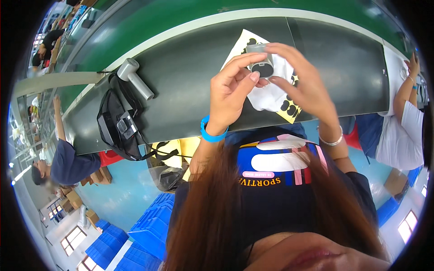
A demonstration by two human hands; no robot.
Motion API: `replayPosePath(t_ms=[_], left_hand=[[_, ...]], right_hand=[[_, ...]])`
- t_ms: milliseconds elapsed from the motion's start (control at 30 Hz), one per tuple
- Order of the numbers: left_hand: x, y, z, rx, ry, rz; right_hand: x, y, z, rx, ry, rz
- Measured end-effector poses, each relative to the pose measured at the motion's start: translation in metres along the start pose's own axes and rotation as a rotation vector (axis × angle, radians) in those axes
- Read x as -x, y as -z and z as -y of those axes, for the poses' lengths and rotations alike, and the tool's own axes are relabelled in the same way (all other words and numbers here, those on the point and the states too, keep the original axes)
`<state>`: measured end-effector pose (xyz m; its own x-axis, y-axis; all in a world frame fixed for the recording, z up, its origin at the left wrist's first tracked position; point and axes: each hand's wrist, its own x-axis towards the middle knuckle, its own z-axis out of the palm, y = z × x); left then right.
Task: Applying circular black stickers from a sheet onto the top of cylindrical metal components on an assembly line.
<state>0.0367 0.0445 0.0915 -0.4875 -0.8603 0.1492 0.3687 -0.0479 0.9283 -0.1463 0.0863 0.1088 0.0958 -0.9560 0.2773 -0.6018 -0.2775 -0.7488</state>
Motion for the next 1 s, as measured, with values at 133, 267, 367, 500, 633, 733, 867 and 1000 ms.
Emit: replayPosePath(t_ms=[133, 267, 367, 500, 633, 733, 867, 1000], left_hand=[[0.002, -0.005, 0.001, -0.253, -0.089, -0.048], [-0.002, -0.001, 0.004, -0.353, -0.171, -0.029], [0.0, 0.0, 0.0, -0.166, 0.021, -0.023], [0.004, -0.008, -0.003, -0.116, 0.005, -0.124], [0.007, -0.011, 0.0, -0.533, -0.442, -0.114], [0.009, -0.028, -0.008, -0.693, -0.597, 0.004], [-0.001, -0.039, 0.016, -0.818, -0.849, 0.193], [-0.012, -0.04, 0.006, -0.878, -0.775, 0.401]], right_hand=[[0.002, -0.031, -0.005, 0.114, 0.108, -0.029], [0.004, -0.036, -0.007, 0.184, 0.117, -0.072], [0.003, -0.035, -0.004, 0.151, 0.073, -0.041], [0.0, -0.032, -0.007, -0.066, -0.007, 0.025], [0.01, -0.025, -0.02, -0.347, -0.113, -0.122], [0.02, -0.018, -0.03, -0.803, -0.345, -0.102], [0.015, -0.008, -0.002, -1.437, -0.582, 0.13], [0.014, -0.006, -0.014, -1.311, -0.576, 0.022]])
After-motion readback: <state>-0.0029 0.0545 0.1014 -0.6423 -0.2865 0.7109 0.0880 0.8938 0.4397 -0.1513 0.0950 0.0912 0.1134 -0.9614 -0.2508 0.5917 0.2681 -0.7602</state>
